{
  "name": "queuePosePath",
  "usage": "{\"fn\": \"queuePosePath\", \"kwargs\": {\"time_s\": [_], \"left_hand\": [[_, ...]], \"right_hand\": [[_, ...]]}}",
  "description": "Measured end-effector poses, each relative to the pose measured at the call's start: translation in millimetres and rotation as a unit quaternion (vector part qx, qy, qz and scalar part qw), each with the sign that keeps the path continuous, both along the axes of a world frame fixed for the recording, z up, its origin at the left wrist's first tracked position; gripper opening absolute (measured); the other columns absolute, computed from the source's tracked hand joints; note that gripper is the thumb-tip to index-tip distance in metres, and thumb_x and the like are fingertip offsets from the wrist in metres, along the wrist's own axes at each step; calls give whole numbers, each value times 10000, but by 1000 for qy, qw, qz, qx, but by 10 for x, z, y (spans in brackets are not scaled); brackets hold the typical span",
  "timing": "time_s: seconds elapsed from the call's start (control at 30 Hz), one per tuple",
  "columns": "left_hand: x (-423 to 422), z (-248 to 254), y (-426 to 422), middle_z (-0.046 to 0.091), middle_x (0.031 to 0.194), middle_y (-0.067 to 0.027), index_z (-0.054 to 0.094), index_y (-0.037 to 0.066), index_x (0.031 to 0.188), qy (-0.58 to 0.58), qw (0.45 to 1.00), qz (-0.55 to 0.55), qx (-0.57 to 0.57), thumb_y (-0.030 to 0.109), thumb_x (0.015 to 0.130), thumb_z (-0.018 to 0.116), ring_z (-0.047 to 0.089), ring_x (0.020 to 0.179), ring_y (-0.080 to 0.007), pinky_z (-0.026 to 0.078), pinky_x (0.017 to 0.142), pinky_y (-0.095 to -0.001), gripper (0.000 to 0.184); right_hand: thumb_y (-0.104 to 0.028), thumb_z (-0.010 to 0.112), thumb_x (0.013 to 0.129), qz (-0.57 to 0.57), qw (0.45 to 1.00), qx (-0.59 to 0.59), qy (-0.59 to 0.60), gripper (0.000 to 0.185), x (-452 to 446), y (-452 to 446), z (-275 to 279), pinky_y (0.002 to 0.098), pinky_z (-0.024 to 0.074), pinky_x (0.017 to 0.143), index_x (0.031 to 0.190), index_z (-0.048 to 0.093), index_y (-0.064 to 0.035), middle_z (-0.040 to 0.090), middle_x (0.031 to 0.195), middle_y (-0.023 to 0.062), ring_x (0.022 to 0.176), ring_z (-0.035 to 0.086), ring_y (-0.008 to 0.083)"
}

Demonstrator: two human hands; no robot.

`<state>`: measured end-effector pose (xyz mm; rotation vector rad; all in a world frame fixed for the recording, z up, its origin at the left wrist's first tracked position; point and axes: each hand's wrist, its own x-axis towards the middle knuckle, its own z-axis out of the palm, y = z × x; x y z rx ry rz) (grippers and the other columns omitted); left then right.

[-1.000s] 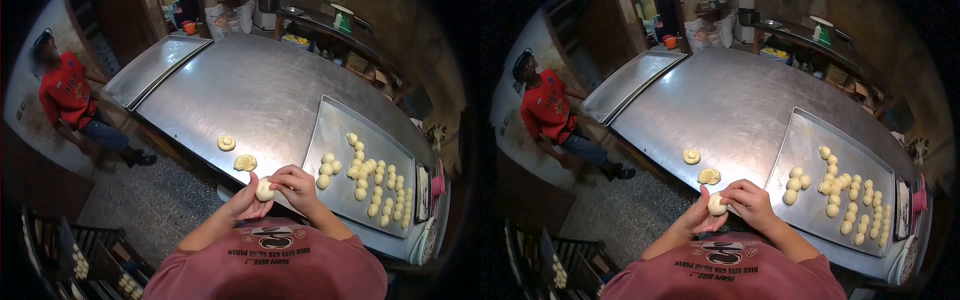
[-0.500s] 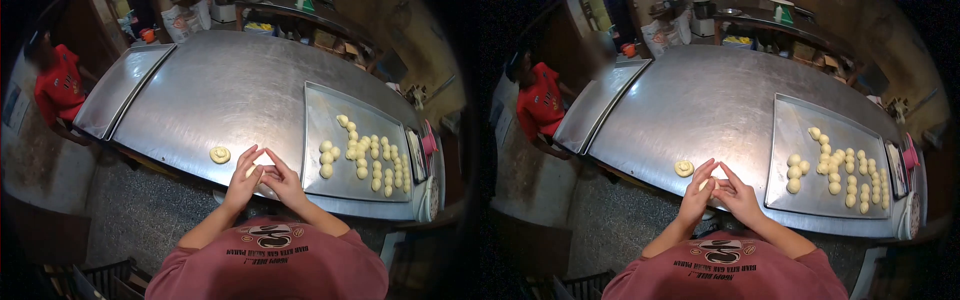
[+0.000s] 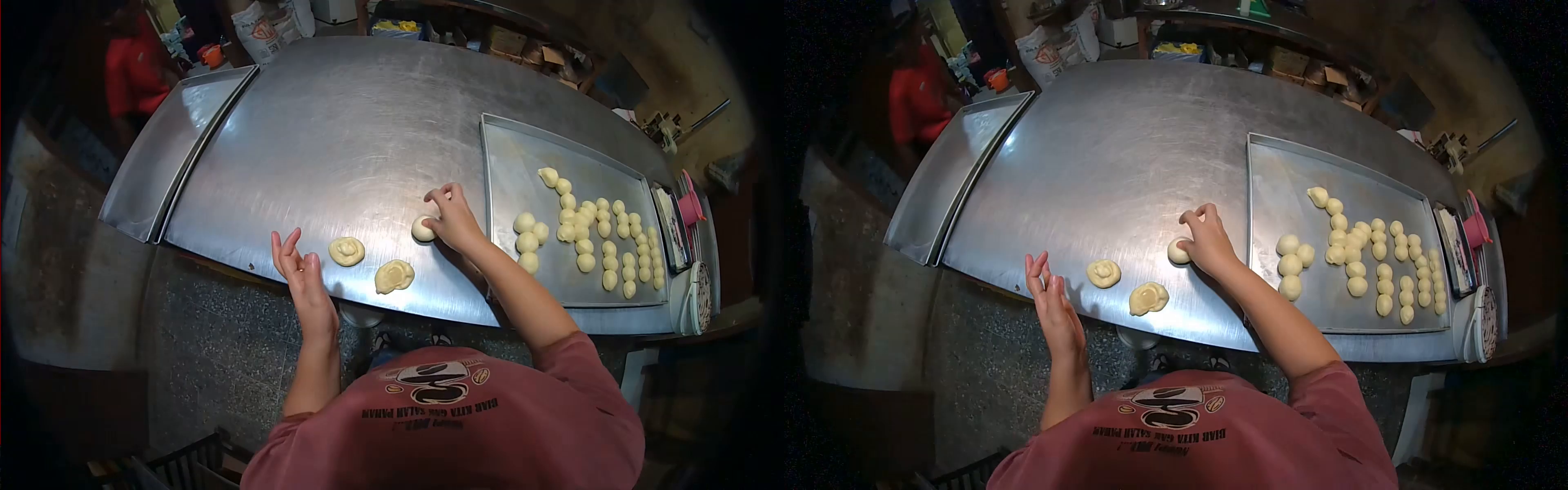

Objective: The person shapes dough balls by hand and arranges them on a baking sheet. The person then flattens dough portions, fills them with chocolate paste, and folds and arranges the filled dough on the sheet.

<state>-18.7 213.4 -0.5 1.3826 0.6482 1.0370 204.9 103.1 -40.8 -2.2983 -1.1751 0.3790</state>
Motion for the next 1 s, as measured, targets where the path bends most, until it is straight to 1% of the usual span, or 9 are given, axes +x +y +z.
{"fn": "queuePosePath", "kwargs": {"time_s": [0.23, 0.3, 0.33, 0.47, 0.6, 0.73, 0.83, 0.9, 1.0], "left_hand": [[-101, 19, -29, 125, 1380, -134, 413, 61, 1166, 27, 1000, -7, -8, 127, 836, 464, 184, 1248, -266, 172, 992, -349, 340], [-111, 16, -7, 143, 1375, -132, 429, 58, 1148, 29, 1000, -8, -2, 118, 834, 464, 206, 1238, -264, 186, 987, -347, 322], [-123, 8, -1, 161, 1370, -129, 445, 54, 1130, 34, 999, -14, 4, 109, 833, 464, 228, 1227, -262, 200, 981, -344, 303], [-154, -16, 8, 230, 1345, -127, 494, 43, 1078, 44, 998, -44, 17, 93, 829, 464, 289, 1195, -250, 231, 971, -336, 255], [-128, -46, 10, 329, 1302, -135, 541, 30, 1026, 41, 995, -92, 17, 98, 830, 464, 339, 1164, -229, 237, 975, -325, 221], [-63, -132, 22, 416, 1212, -128, 544, 20, 1024, 51, 979, -197, -5, 96, 853, 444, 385, 1127, -229, 301, 926, -296, 212], [28, -223, 6, 493, 1132, -128, 541, -1, 1040, 48, 979, -196, -30, 131, 886, 420, 450, 1067, -218, 365, 871, -277, 237], [44, -279, -8, 513, 1125, -145, 505, -18, 1090, 123, 881, -348, -296, 184, 919, 368, 496, 1039, -220, 441, 796, -279, 298], [98, -278, -145, 503, 1139, -162, 471, -28, 1119, 30, 851, -385, -357, 214, 923, 356, 502, 1044, -226, 465, 770, -281, 332]], "right_hand": [[-126, 555, 775, -27, 998, 4, -58, 196, -120, -87, 214, 294, 444, 680, 929, 596, -11, 602, 828, 113, 744, 570, 241], [-121, 539, 784, -37, 962, 220, -156, 193, -327, -114, 254, 294, 445, 683, 926, 600, -6, 607, 865, 124, 749, 572, 238], [-121, 539, 784, -34, 963, 218, -154, 193, -448, -148, 296, 294, 445, 683, 926, 600, -6, 607, 865, 124, 749, 572, 238], [-105, 532, 782, -37, 991, 46, 119, 184, -813, -249, 184, 323, 445, 684, 894, 586, 31, 572, 783, 139, 706, 551, 281], [-66, 508, 804, -1, 994, 55, 98, 150, -879, -249, -118, 278, 430, 619, 869, 584, 44, 569, 780, 83, 661, 536, 201], [-95, 487, 825, -77, 843, 233, 478, 162, -933, -206, -192, 272, 440, 645, 888, 573, 28, 560, 752, 88, 695, 532, 178], [-91, 477, 834, -7, 840, 190, 509, 164, -762, -205, 154, 264, 437, 656, 923, 568, 12, 554, 806, 79, 719, 524, 158], [-88, 467, 842, 59, 830, 144, 536, 172, -697, -246, 404, 257, 434, 667, 958, 563, -4, 548, 860, 70, 744, 515, 138], [-81, 478, 832, 43, 894, 189, 403, 176, -799, -273, 595, 265, 430, 679, 974, 566, -25, 535, 905, 66, 761, 512, 139]]}}
